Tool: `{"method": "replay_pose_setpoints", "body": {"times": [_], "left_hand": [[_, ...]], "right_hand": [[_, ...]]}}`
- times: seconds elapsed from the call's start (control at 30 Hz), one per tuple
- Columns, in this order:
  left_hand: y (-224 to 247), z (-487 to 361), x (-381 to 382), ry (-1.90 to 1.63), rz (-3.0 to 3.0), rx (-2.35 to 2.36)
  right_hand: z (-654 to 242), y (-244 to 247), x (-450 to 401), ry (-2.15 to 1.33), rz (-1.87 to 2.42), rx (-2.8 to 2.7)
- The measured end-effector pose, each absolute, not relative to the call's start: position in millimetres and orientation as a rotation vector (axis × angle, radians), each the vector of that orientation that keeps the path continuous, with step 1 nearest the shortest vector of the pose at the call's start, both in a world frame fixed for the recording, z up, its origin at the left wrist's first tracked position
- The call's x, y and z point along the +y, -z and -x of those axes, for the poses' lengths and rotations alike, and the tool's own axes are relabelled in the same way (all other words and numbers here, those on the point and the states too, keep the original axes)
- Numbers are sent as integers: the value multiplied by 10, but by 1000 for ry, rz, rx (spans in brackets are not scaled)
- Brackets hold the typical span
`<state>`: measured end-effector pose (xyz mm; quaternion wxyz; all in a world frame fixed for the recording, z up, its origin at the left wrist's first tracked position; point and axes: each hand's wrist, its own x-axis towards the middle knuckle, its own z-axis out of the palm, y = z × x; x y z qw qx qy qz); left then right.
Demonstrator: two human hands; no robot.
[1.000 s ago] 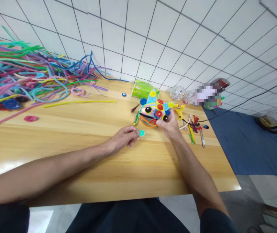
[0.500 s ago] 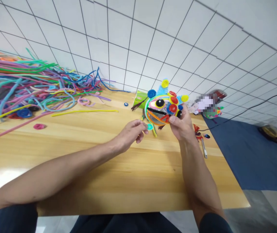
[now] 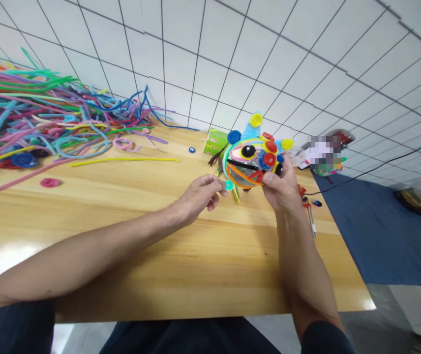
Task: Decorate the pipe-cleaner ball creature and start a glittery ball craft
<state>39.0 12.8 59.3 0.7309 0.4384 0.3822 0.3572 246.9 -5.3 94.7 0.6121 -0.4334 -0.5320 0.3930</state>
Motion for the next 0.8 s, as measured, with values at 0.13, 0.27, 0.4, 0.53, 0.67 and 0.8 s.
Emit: {"method": "replay_pose_setpoints", "body": {"times": [0.13,0.27,0.4,0.53,0.67,0.8], "left_hand": [[-608,-385,131,-782,-936,861],[-648,-389,121,-782,-902,875],[-662,-393,113,-768,-883,869],[-642,-387,120,-765,-877,857],[-624,-381,122,-770,-884,858],[-639,-387,112,-769,-881,866]], "right_hand": [[-2446,-933,-35,-905,979,-1249],[-2417,-942,-36,-892,981,-1278],[-2389,-952,-48,-892,983,-1275],[-2378,-950,-52,-883,995,-1283],[-2366,-951,-52,-860,1020,-1313],[-2356,-947,-56,-859,992,-1301]]}}
